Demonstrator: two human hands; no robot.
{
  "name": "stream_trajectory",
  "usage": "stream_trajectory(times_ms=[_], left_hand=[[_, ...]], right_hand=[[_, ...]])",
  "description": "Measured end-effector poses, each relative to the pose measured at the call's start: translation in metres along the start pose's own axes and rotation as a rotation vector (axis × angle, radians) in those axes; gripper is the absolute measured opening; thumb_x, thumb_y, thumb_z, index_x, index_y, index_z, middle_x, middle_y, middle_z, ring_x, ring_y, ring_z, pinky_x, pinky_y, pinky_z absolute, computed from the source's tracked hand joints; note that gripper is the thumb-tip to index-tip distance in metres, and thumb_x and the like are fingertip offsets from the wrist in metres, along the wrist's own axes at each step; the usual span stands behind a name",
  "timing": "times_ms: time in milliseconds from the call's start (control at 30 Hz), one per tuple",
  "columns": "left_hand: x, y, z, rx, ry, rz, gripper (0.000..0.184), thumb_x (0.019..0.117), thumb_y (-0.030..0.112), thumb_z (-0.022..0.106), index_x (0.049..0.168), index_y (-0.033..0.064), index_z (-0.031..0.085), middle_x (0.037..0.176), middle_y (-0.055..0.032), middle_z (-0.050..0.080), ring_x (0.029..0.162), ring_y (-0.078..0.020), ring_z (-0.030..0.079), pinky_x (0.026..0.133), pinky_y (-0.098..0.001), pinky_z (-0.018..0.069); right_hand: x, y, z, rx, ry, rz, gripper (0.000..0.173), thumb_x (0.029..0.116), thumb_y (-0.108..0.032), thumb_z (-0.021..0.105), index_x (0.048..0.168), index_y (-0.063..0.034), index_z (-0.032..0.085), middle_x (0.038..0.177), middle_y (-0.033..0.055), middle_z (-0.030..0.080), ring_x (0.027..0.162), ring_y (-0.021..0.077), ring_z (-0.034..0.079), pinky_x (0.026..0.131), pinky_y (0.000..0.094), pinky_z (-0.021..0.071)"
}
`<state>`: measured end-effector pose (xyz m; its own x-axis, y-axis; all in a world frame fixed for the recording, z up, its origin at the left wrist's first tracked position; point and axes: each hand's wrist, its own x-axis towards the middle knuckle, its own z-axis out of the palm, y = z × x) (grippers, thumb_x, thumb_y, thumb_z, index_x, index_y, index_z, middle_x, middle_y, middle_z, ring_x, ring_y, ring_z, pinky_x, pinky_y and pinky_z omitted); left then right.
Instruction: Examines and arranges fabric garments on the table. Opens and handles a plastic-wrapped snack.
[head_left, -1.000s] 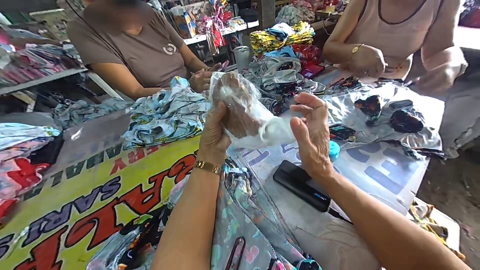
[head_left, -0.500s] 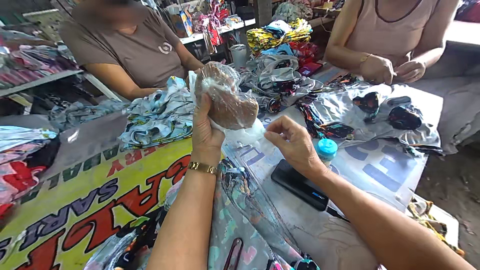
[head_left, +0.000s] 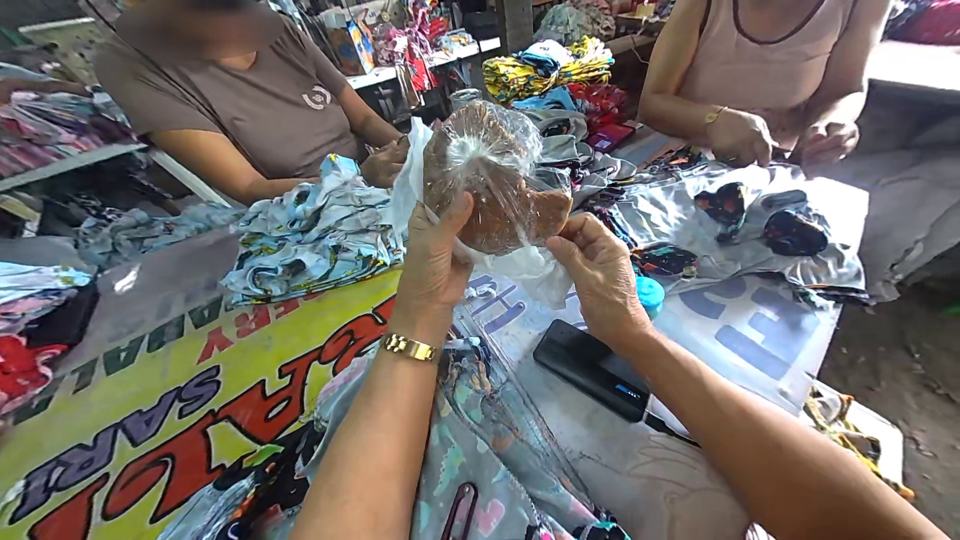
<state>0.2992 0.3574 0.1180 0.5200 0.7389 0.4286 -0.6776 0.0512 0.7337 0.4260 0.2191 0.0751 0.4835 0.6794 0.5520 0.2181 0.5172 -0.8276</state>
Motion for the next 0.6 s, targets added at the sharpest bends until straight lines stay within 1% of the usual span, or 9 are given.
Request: stream_trajectory(times_ms=[33, 100, 167, 233, 300, 367, 433, 533, 600], left_hand=[[0.000, 0.003, -0.005, 0.018, -0.049, -0.005, 0.024, 0.0965, 0.004, 0.064, 0.119, 0.0117, 0.059, 0.110, -0.0066, 0.072, 0.103, -0.0195, 0.072, 0.093, -0.0420, 0.0602], [0.003, 0.007, -0.020, 0.034, -0.164, 0.007, 0.029, 0.0888, 0.001, 0.072, 0.114, 0.0124, 0.065, 0.109, -0.0043, 0.074, 0.104, -0.0184, 0.071, 0.096, -0.0422, 0.0586], [0.005, 0.008, -0.037, 0.049, -0.283, 0.000, 0.033, 0.0827, 0.012, 0.084, 0.113, 0.0143, 0.071, 0.110, -0.0020, 0.074, 0.105, -0.0161, 0.070, 0.097, -0.0395, 0.0578], [0.002, 0.008, -0.049, 0.099, -0.326, -0.044, 0.030, 0.0824, 0.023, 0.085, 0.110, 0.0197, 0.073, 0.107, 0.0033, 0.075, 0.100, -0.0085, 0.071, 0.092, -0.0300, 0.0589], [-0.004, 0.008, -0.053, 0.135, -0.264, -0.112, 0.017, 0.0879, 0.017, 0.078, 0.104, 0.0201, 0.073, 0.099, 0.0033, 0.076, 0.090, -0.0060, 0.072, 0.082, -0.0252, 0.0605], [-0.009, 0.010, -0.051, 0.161, -0.184, -0.168, 0.010, 0.0946, 0.013, 0.065, 0.101, 0.0199, 0.070, 0.094, 0.0028, 0.075, 0.086, -0.0054, 0.071, 0.078, -0.0236, 0.0605], [-0.011, 0.013, -0.048, 0.171, -0.170, -0.205, 0.017, 0.1012, 0.015, 0.055, 0.100, 0.0213, 0.071, 0.093, 0.0038, 0.075, 0.085, -0.0038, 0.071, 0.077, -0.0218, 0.0601], [-0.012, 0.017, -0.047, 0.199, -0.194, -0.246, 0.025, 0.1043, 0.015, 0.047, 0.101, 0.0238, 0.069, 0.094, 0.0054, 0.075, 0.085, -0.0026, 0.071, 0.077, -0.0210, 0.0600], [-0.013, 0.017, -0.049, 0.216, -0.210, -0.265, 0.024, 0.1004, 0.008, 0.052, 0.103, 0.0249, 0.070, 0.097, 0.0062, 0.076, 0.086, -0.0027, 0.072, 0.077, -0.0214, 0.0605]], right_hand=[[0.000, 0.001, 0.000, 0.001, 0.020, -0.010, 0.011, 0.1018, -0.007, 0.060, 0.112, -0.0077, 0.063, 0.095, 0.0020, 0.065, 0.080, 0.0047, 0.063, 0.068, 0.0189, 0.0540], [0.000, 0.004, -0.002, -0.021, 0.044, -0.016, 0.015, 0.1002, -0.006, 0.062, 0.115, -0.0078, 0.064, 0.107, 0.0035, 0.064, 0.094, 0.0078, 0.064, 0.079, 0.0230, 0.0559], [0.000, 0.005, -0.003, -0.038, 0.057, -0.026, 0.020, 0.0991, -0.004, 0.063, 0.119, -0.0077, 0.066, 0.112, 0.0047, 0.063, 0.100, 0.0100, 0.064, 0.084, 0.0250, 0.0559], [0.001, 0.006, -0.004, -0.034, 0.062, -0.061, 0.024, 0.0985, 0.001, 0.060, 0.120, -0.0071, 0.066, 0.108, 0.0047, 0.063, 0.094, 0.0087, 0.063, 0.081, 0.0230, 0.0549], [0.001, 0.007, -0.004, 0.004, 0.057, -0.097, 0.025, 0.0988, 0.005, 0.057, 0.120, -0.0069, 0.065, 0.103, 0.0032, 0.065, 0.088, 0.0059, 0.062, 0.078, 0.0207, 0.0539], [0.002, 0.005, -0.003, 0.055, 0.046, -0.123, 0.025, 0.0986, 0.006, 0.056, 0.118, -0.0068, 0.065, 0.103, 0.0028, 0.066, 0.088, 0.0054, 0.064, 0.079, 0.0213, 0.0562], [0.002, 0.003, -0.002, 0.094, 0.039, -0.131, 0.025, 0.0986, 0.007, 0.056, 0.117, -0.0077, 0.064, 0.102, 0.0018, 0.066, 0.087, 0.0046, 0.064, 0.078, 0.0208, 0.0567], [0.002, 0.005, -0.003, 0.114, 0.025, -0.128, 0.024, 0.1002, 0.006, 0.055, 0.117, -0.0085, 0.063, 0.103, 0.0009, 0.066, 0.089, 0.0039, 0.065, 0.079, 0.0208, 0.0567], [0.003, 0.006, -0.004, 0.142, 0.019, -0.090, 0.024, 0.1007, 0.005, 0.054, 0.118, -0.0095, 0.063, 0.103, 0.0004, 0.065, 0.087, 0.0031, 0.064, 0.076, 0.0199, 0.0563]])
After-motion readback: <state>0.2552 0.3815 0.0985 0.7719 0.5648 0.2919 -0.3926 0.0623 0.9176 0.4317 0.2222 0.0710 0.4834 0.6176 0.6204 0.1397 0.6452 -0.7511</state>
